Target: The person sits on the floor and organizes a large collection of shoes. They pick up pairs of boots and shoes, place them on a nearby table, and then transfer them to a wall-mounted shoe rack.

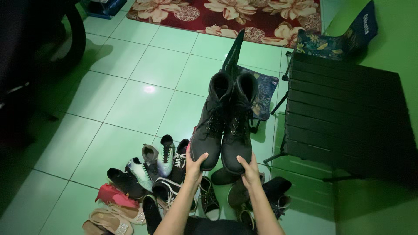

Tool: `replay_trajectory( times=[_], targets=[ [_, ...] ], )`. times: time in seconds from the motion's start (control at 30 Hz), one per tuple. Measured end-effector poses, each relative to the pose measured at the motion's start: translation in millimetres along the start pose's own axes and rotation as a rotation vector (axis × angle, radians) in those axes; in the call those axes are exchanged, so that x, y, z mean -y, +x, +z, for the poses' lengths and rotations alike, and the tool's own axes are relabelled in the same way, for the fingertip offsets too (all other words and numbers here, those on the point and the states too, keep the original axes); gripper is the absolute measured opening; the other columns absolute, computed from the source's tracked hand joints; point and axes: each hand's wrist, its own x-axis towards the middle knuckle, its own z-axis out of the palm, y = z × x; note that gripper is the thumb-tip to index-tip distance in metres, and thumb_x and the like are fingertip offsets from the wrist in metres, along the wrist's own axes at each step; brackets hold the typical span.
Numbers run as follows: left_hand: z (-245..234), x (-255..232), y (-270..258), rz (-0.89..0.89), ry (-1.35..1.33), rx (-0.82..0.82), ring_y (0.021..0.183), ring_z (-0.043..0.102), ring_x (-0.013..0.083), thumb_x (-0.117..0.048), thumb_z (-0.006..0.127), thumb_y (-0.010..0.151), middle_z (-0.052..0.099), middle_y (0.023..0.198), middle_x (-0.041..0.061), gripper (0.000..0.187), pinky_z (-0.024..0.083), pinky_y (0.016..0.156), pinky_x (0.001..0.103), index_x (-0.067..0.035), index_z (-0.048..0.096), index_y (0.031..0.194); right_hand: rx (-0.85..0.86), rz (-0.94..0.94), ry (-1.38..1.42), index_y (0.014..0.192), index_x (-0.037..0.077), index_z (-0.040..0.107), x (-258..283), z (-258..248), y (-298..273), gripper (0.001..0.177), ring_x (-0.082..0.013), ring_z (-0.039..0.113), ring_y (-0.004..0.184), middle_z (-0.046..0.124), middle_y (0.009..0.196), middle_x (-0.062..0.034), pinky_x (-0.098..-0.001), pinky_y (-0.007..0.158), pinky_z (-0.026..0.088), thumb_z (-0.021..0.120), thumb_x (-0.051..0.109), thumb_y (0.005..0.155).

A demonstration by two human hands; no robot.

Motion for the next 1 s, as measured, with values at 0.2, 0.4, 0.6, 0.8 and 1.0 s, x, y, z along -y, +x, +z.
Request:
replay_trajectory(
  times=[0.2, 0.4, 0.6, 0.8, 1.0],
  targets=[
    [3, -3, -1, -0.044, 0.010, -0.034, 0.126, 0.058, 0.0288, 0.006, 0.079, 0.073, 0.052, 0.145, 0.014, 0.096, 0.053, 0.101, 0.041, -0.013, 0.033, 0.156, -0.008, 0.002, 0.023, 0.148, 0.002, 0.045, -6, -4, 5, 0.073, -0.0264, 0.062, 0.120, 0.060, 0.136, -0.0130, -0.0416, 0.100, 0.051, 0.077, 0.005, 0.083],
    [4, -5, -4, -0.062, -0.013, -0.027, 0.122, 0.060, 0.0289, 0.005, 0.079, 0.073, 0.055, 0.141, 0.014, 0.092, 0.054, 0.099, 0.041, -0.012, 0.036, 0.153, -0.045, 0.016, 0.024, 0.148, 0.005, 0.044, -9, -6, 6, 0.074, -0.0262, 0.062, 0.120, 0.061, 0.136, -0.0120, -0.0411, 0.101, 0.051, 0.076, 0.005, 0.081],
    [-3, 0, -8, -0.097, 0.033, -0.031, 0.117, 0.063, 0.0302, 0.003, 0.081, 0.073, 0.059, 0.133, 0.017, 0.084, 0.056, 0.095, 0.041, -0.008, 0.041, 0.146, -0.057, 0.001, 0.026, 0.148, 0.004, 0.046, -19, -13, -4, 0.073, -0.0264, 0.061, 0.121, 0.061, 0.136, -0.0119, -0.0409, 0.101, 0.051, 0.077, 0.005, 0.081],
    [-22, 4, -25, -0.188, 0.030, -0.066, 0.114, 0.063, 0.0305, 0.002, 0.080, 0.072, 0.058, 0.132, 0.015, 0.088, 0.057, 0.091, 0.043, -0.013, 0.037, 0.147, -0.120, 0.064, 0.041, 0.149, 0.006, 0.046, -47, -27, -17, 0.073, -0.0279, 0.062, 0.121, 0.060, 0.137, -0.0109, -0.0423, 0.098, 0.052, 0.076, 0.008, 0.082],
    [-59, 30, -46, -0.184, 0.064, -0.053, 0.115, 0.064, 0.0294, 0.002, 0.082, 0.071, 0.059, 0.134, 0.014, 0.090, 0.057, 0.092, 0.042, -0.012, 0.038, 0.148, -0.192, 0.120, 0.051, 0.153, 0.007, 0.041, -83, -47, -47, 0.082, -0.0327, 0.061, 0.122, 0.058, 0.140, -0.0157, -0.0466, 0.097, 0.053, 0.078, 0.010, 0.080]
  ],
)
